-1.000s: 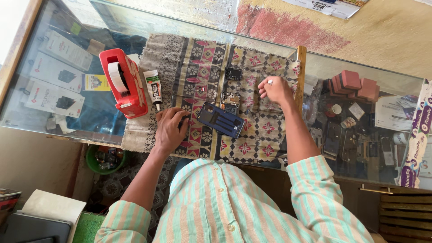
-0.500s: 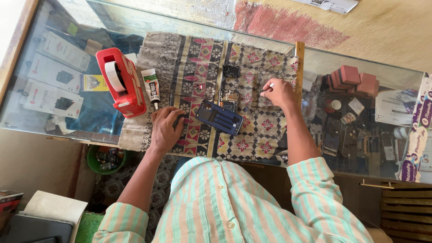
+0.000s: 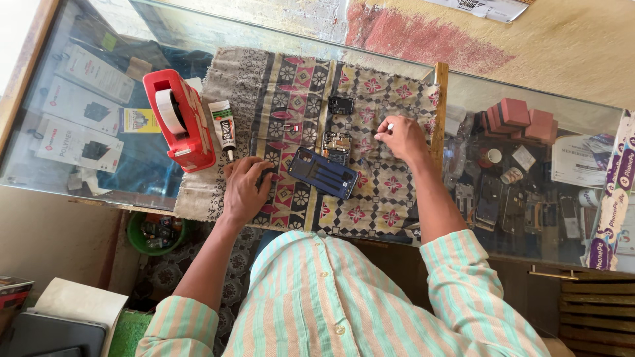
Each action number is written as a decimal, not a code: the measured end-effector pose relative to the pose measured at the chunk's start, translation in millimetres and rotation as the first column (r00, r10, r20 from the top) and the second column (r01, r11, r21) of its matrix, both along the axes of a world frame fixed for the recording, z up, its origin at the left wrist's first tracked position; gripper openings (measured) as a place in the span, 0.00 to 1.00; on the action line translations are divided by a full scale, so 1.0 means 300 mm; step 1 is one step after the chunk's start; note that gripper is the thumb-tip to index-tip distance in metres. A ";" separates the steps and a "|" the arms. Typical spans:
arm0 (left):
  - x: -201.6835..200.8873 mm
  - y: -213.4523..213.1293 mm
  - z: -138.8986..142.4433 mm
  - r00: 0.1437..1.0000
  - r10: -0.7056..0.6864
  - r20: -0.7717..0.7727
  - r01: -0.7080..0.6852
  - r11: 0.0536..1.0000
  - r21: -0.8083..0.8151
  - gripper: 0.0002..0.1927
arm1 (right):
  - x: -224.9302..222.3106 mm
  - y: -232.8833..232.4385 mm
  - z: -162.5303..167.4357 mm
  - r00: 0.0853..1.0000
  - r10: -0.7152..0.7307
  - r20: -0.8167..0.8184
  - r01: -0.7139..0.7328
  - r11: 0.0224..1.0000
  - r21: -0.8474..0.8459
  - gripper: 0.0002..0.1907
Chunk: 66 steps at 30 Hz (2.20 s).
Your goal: The person uses a red-handled screwdriver to remove screws from a disassembled smartphone, then detaches the motherboard and reattaches it. The person also handles the phone battery and casing while working on the device.
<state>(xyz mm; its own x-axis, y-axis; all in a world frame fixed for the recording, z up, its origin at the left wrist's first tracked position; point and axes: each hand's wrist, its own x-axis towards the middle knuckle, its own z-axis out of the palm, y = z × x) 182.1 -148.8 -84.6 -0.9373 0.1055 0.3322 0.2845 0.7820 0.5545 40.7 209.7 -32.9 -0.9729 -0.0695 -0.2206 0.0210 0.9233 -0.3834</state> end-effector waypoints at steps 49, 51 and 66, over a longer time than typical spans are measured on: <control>0.031 0.022 0.050 1.000 -0.009 -0.026 0.009 1.000 0.014 0.09 | -0.026 -0.057 0.008 1.000 0.015 0.006 -0.015 1.000 -0.028 0.09; 0.029 0.021 0.048 1.000 -0.002 -0.028 0.002 1.000 0.010 0.10 | -0.004 -0.041 -0.003 0.998 0.056 -0.011 -0.056 0.996 -0.075 0.09; 0.028 0.023 0.044 1.000 -0.001 -0.027 0.001 1.000 0.002 0.10 | 0.019 -0.103 0.005 0.990 0.070 0.119 -0.077 0.995 0.060 0.12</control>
